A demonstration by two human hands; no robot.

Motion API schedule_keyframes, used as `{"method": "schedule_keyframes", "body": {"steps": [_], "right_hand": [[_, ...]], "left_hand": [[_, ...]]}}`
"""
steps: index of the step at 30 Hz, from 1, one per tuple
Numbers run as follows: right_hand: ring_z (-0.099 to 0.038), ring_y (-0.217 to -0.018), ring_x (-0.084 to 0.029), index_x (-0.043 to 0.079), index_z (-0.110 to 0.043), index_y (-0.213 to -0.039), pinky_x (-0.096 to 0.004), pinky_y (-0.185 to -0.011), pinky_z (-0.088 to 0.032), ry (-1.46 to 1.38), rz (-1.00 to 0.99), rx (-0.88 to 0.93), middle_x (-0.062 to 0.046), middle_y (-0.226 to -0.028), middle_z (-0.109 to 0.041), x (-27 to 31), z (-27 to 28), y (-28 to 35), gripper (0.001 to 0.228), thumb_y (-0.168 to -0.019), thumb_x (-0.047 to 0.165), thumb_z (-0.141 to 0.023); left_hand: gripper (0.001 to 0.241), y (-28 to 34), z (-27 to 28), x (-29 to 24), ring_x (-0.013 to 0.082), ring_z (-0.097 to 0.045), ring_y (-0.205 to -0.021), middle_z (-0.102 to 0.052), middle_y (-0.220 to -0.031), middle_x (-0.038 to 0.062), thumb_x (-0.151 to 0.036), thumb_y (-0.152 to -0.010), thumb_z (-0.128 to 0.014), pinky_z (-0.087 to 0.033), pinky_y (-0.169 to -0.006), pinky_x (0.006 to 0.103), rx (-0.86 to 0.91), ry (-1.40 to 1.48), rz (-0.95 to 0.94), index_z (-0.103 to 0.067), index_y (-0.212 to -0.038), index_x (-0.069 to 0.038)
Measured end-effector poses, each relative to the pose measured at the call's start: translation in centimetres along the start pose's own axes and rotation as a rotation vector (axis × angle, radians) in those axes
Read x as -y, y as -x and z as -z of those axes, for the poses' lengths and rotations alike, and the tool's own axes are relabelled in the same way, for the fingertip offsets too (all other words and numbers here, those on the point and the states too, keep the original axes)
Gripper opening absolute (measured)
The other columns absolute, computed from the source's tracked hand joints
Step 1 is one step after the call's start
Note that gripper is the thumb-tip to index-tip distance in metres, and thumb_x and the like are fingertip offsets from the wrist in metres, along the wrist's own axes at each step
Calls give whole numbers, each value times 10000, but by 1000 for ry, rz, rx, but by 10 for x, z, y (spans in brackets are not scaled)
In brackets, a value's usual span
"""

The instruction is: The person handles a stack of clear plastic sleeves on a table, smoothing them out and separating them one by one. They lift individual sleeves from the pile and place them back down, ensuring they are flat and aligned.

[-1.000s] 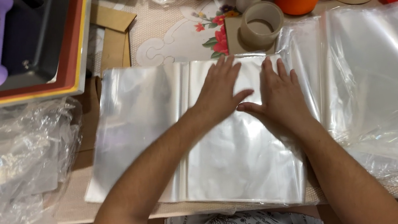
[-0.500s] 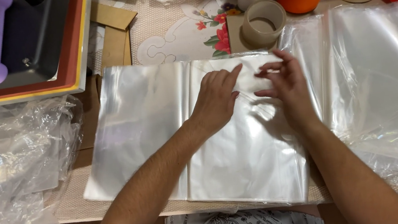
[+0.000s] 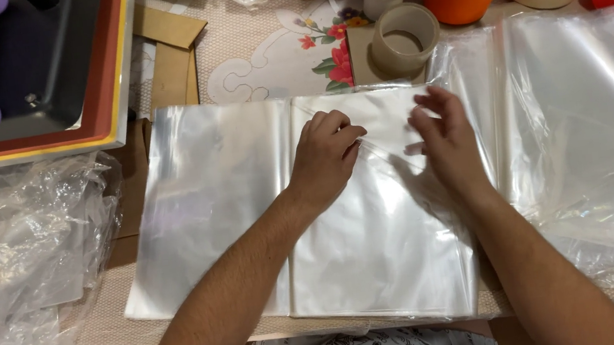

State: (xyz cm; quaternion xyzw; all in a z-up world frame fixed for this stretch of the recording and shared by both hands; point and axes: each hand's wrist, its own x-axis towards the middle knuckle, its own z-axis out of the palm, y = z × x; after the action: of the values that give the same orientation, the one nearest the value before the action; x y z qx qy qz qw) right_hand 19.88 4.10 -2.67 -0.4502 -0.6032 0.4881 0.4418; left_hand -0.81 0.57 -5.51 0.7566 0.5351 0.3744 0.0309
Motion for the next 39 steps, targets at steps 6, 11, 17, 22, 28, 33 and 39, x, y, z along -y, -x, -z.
{"method": "schedule_keyframes", "body": {"steps": [6,11,17,22,28,33,39], "right_hand": [[-561,-406,-231,51,-519,-1292,-318,-321,-472,120,11,-138,-129,-796,-610,-12,6,-4,471,-1112,478,-434],[-667,-936,-214,64,-260,-1495,-282,-741,-571,-117,99,26,-179,-1174,-658,7,-6,8,571,-1030,122,-587],[-747,-864,-225,99,-586,-1334,-316,-814,-574,530,587,0,-58,-965,-775,2,-11,13,441,-928,40,-749],[-774,-857,-297,118,-779,-1090,-394,-819,-591,377,460,254,-90,-878,-795,24,-13,19,298,-798,142,-836],[-568,-1238,-498,14,-653,-1362,-588,-1019,-468,702,570,-42,-241,-1195,-700,1,8,-12,480,-924,149,-796],[-404,-1400,-529,-73,-513,-1454,-623,-1137,-283,1129,333,186,-336,-1415,-553,4,4,-15,702,-961,407,-652],[-360,-1424,-528,-75,-513,-1441,-644,-1142,-250,1089,382,216,-284,-1469,-527,7,0,-9,703,-1002,472,-558]], "left_hand": [[83,2,1,0,180,-585,-853,-558,-859,31,-20,-909,-690,-512,-787,329,-41,41,-11,-718,-959,-80],[288,-1,22,-16,200,-612,-800,-580,-863,46,-32,-926,-662,-543,-745,346,-13,153,45,-622,-1207,-80],[551,-5,26,-8,195,-662,-615,-668,-764,129,-403,-1000,-544,-548,-533,287,-33,934,408,-417,-1405,-52],[492,-11,23,3,267,-738,-631,-707,-787,198,-270,-976,-618,-608,-478,304,12,1276,619,-422,-1373,-56],[188,-4,4,19,231,-753,-725,-694,-897,168,18,-905,-645,-639,-526,278,58,1324,623,-650,-1092,38],[216,-8,4,30,199,-741,-669,-714,-841,154,-48,-923,-721,-663,-575,301,-59,1314,547,-669,-1116,33],[175,-14,23,31,115,-638,-509,-675,-678,91,-69,-890,-755,-556,-425,213,-92,1207,561,-694,-1034,11]]}}
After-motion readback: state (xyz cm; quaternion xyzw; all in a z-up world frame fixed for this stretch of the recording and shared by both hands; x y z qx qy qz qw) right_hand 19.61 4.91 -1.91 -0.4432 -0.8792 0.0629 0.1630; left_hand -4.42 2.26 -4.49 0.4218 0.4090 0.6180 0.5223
